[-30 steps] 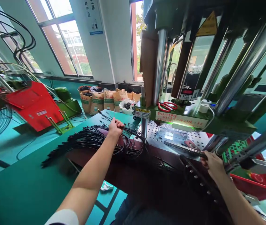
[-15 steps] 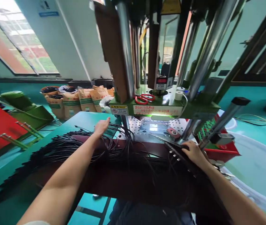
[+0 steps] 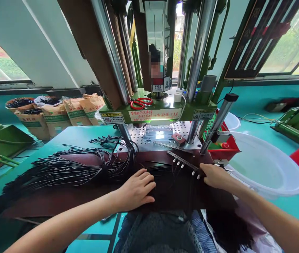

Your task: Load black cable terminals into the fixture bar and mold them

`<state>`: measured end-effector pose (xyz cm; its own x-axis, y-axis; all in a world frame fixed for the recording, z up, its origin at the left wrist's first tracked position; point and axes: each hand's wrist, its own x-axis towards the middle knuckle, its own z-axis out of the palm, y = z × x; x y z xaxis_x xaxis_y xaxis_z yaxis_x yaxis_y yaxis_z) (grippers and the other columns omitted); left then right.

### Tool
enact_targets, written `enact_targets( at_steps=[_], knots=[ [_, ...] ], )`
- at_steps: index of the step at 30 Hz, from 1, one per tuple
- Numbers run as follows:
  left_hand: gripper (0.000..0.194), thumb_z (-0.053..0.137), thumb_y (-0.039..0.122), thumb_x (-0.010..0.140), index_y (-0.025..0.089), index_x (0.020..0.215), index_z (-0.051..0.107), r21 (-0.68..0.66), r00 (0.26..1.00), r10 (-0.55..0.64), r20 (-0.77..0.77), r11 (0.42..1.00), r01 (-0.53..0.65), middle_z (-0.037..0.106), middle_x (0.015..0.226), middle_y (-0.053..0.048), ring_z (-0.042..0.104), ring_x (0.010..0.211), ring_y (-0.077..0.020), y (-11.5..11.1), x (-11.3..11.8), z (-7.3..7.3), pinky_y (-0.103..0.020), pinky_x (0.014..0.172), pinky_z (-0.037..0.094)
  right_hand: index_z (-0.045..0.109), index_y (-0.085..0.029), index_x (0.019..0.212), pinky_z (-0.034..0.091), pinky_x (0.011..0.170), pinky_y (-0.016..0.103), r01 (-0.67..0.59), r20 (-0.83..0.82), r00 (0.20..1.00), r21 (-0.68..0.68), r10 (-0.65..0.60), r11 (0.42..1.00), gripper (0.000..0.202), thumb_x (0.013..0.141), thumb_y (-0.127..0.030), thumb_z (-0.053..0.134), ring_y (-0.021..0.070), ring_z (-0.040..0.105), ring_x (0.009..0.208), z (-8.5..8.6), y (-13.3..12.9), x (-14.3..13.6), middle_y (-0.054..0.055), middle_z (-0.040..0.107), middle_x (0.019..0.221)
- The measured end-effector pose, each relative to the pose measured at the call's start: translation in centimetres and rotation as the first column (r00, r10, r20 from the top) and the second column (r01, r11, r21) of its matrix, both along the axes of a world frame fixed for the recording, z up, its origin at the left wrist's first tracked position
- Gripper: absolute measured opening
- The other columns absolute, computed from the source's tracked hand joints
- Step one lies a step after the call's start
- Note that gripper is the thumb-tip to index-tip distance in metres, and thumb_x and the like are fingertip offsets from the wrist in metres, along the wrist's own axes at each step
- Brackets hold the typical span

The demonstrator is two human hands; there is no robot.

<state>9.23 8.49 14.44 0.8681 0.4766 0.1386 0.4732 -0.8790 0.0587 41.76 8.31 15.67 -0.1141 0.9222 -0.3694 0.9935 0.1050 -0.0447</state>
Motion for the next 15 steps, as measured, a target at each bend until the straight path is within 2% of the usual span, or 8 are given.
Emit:
enact_targets(
  at_steps=[4,8,10,12,14,15],
  knots=[
    [0.039,0.054,0.046,0.080,0.019,0.108,0.051,-0.075,0.999,0.049,-0.019,0.996,-0.050,0.055,0.105,-0.007,0.051,0.097,-0.0221,-2.4,0.1,-1.0,-0.038,0.089,0.040,0.052,-0.016,0.086,0.032,0.054,0.029,0.082,0.018,0.996,0.056,-0.083,0.995,0.026,0.064,-0.007,0.043,0.0271,0.061,0.075,0.4,2.3,-1.3,0.012,0.063,0.080],
    [0.055,0.050,0.047,0.082,0.014,0.125,0.040,-0.168,0.986,0.164,0.012,0.973,-0.160,0.048,0.123,-0.013,0.048,0.106,-0.0246,-3.0,0.5,-0.3,-0.037,0.089,0.042,0.054,-0.018,0.087,0.029,0.053,0.027,0.109,-0.035,0.994,0.186,-0.105,0.976,0.023,0.067,-0.012,0.043,0.0246,0.059,0.072,1.5,5.5,-2.5,0.010,0.063,0.078],
    [0.059,0.049,0.052,0.080,0.012,0.122,0.044,-0.186,0.968,0.243,0.070,0.956,-0.226,0.047,0.124,-0.015,0.044,0.111,-0.0283,-2.2,1.2,0.6,-0.040,0.092,0.039,0.055,-0.018,0.086,0.030,0.056,0.027,0.099,-0.079,0.994,0.249,-0.082,0.963,0.024,0.066,-0.011,0.043,0.0230,0.058,0.076,2.0,7.3,-3.2,0.008,0.064,0.081],
    [0.059,0.048,0.059,0.076,0.013,0.111,0.053,-0.216,0.936,0.321,0.147,0.934,-0.286,0.052,0.118,-0.016,0.041,0.113,-0.0322,-0.6,2.4,1.4,-0.044,0.095,0.035,0.057,-0.019,0.086,0.032,0.059,0.025,0.092,-0.130,0.990,0.303,-0.054,0.948,0.026,0.065,-0.011,0.044,0.0209,0.058,0.080,2.6,9.3,-3.8,0.006,0.065,0.084],
    [0.055,0.045,0.065,0.074,0.015,0.091,0.060,-0.340,0.898,0.399,0.186,0.884,-0.322,0.058,0.104,-0.016,0.045,0.108,-0.0338,1.6,4.1,1.9,-0.046,0.094,0.034,0.060,-0.019,0.085,0.033,0.060,0.024,0.092,-0.179,0.983,0.344,-0.031,0.934,0.023,0.067,-0.013,0.047,0.0195,0.057,0.081,3.1,11.3,-4.2,0.004,0.065,0.084],
    [0.053,0.044,0.066,0.074,0.016,0.080,0.059,-0.462,0.880,0.440,0.177,0.827,-0.321,0.061,0.094,-0.015,0.050,0.103,-0.0331,2.8,5.0,1.9,-0.045,0.091,0.036,0.061,-0.019,0.086,0.033,0.060,0.023,0.093,-0.200,0.980,0.357,-0.021,0.929,0.022,0.068,-0.015,0.049,0.0191,0.057,0.080,3.3,12.2,-4.4,0.003,0.065,0.084]
  ],
)
